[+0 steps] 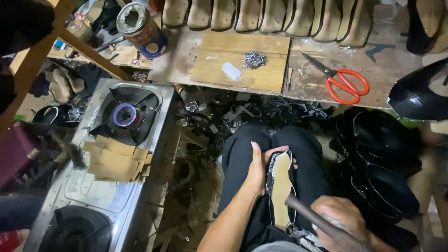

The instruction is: The person inserts a wooden shoe last into a black shoe upper and then uses a staple gun to attach the upper to the last. The person repeatedly staples around the perimeter of the shoe while holding it on their lap.

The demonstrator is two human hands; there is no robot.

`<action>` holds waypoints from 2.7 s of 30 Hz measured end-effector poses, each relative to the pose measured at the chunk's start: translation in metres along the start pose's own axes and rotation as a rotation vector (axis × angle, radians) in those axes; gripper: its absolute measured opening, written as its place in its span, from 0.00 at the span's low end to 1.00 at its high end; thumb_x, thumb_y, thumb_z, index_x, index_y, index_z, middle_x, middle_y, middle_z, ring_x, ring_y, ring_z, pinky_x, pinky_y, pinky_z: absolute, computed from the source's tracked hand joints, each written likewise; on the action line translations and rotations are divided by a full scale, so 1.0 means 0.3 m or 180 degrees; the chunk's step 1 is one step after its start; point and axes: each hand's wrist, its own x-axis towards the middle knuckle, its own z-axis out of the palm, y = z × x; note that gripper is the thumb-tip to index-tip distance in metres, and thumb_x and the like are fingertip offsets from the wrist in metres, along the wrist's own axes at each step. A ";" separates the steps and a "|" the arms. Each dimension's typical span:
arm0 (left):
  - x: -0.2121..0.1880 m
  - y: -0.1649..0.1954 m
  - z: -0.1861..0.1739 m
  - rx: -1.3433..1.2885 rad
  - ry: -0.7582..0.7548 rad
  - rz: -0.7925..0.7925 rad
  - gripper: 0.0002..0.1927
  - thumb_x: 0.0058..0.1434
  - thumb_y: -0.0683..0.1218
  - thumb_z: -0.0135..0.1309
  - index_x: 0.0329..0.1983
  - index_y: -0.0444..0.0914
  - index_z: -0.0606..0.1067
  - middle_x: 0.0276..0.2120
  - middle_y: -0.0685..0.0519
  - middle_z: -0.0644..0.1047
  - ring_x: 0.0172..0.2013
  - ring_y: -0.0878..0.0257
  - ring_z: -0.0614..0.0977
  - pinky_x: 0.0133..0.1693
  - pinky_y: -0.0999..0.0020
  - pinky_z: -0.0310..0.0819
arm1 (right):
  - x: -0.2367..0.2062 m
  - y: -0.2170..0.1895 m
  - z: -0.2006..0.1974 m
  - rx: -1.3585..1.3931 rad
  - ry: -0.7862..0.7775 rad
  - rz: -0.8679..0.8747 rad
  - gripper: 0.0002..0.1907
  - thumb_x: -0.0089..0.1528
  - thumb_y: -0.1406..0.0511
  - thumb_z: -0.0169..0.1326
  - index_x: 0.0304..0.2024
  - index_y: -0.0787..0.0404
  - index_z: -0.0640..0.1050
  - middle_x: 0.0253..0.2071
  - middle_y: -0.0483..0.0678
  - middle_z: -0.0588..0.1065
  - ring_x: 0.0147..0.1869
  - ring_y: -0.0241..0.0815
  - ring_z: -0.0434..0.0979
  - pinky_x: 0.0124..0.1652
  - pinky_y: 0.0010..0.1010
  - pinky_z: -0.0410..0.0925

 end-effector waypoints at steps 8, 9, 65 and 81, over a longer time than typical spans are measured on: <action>-0.010 -0.003 0.014 -0.0023 -0.0002 -0.0110 0.54 0.64 0.79 0.21 0.68 0.32 0.67 0.47 0.39 0.79 0.48 0.50 0.83 0.52 0.54 0.78 | -0.074 0.078 0.000 -0.0219 -0.0370 0.1429 0.11 0.61 0.60 0.63 0.39 0.61 0.83 0.29 0.50 0.81 0.31 0.40 0.82 0.31 0.32 0.75; -0.009 -0.001 0.015 0.0093 0.0016 -0.0028 0.54 0.65 0.79 0.21 0.68 0.31 0.68 0.47 0.39 0.79 0.48 0.50 0.83 0.52 0.55 0.77 | -0.074 0.083 0.012 0.0011 -0.0123 0.1159 0.09 0.62 0.61 0.63 0.38 0.60 0.83 0.31 0.48 0.81 0.32 0.38 0.80 0.32 0.31 0.75; -0.285 0.192 0.203 0.2220 0.0295 0.0624 0.19 0.63 0.44 0.56 0.57 0.37 0.72 0.44 0.53 0.81 0.44 0.68 0.81 0.49 0.71 0.76 | -0.154 0.119 -0.134 0.3068 -0.0857 0.3172 0.30 0.58 0.62 0.62 0.60 0.64 0.70 0.38 0.54 0.76 0.35 0.40 0.78 0.35 0.32 0.72; -0.329 0.080 0.362 0.3724 0.0279 0.1260 0.18 0.62 0.43 0.58 0.54 0.33 0.72 0.33 0.46 0.82 0.34 0.55 0.86 0.39 0.63 0.79 | 0.017 -0.106 -0.235 0.1137 -0.1796 0.3623 0.16 0.60 0.57 0.54 0.44 0.61 0.78 0.22 0.47 0.79 0.19 0.35 0.72 0.21 0.27 0.64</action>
